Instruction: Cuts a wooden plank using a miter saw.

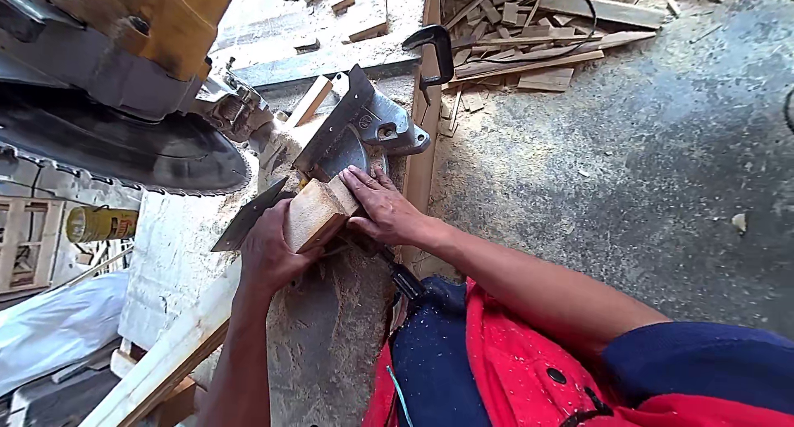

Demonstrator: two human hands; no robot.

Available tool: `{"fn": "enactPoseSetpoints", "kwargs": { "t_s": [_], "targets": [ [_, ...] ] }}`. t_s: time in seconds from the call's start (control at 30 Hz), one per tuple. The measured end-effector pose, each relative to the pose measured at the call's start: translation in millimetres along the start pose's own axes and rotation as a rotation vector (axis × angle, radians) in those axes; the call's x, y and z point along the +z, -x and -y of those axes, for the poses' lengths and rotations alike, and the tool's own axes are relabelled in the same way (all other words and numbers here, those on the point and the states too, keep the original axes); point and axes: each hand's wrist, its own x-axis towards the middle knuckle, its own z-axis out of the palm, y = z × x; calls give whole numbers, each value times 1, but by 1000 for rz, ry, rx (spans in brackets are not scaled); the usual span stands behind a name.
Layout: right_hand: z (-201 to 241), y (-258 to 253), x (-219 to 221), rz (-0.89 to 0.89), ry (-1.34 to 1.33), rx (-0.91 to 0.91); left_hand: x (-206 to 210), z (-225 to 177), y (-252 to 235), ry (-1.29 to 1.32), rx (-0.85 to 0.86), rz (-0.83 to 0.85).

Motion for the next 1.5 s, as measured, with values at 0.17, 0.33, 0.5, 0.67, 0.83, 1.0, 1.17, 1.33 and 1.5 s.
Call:
{"fn": "enactPoseSetpoints", "kwargs": {
  "t_s": [0.17, 0.33, 0.5, 0.67, 0.83, 1.0, 1.17, 1.33, 1.5],
  "targets": [
    [-1, 0, 0, 0, -15, -7, 1, -11, -10, -5, 38, -16],
    [1, 0, -5, -3, 15, 9, 3, -15, -17, -16, 58, -11],
    [3, -1, -8, -10, 41, 26, 4, -12, -17, -15, 74, -16],
    [4, -4, -13, -1, 33, 44, 4, -9, -17, 11, 78, -16],
    [-10, -41, -39, 198, 112, -91, 5, -8, -19, 16, 64, 13],
    [-31, -59, -37, 251, -35, -222, 4, -6, -20, -5, 59, 20],
    [-35, -60, -36, 257, -108, -210, 3, -5, -22, 3, 56, 43],
    [-34, -62, -38, 281, -117, -201, 6, -3, -17, -11, 36, 45],
    [-35, -62, -38, 290, -130, -210, 5, 1, -14, -14, 21, 44]
  ]
}}
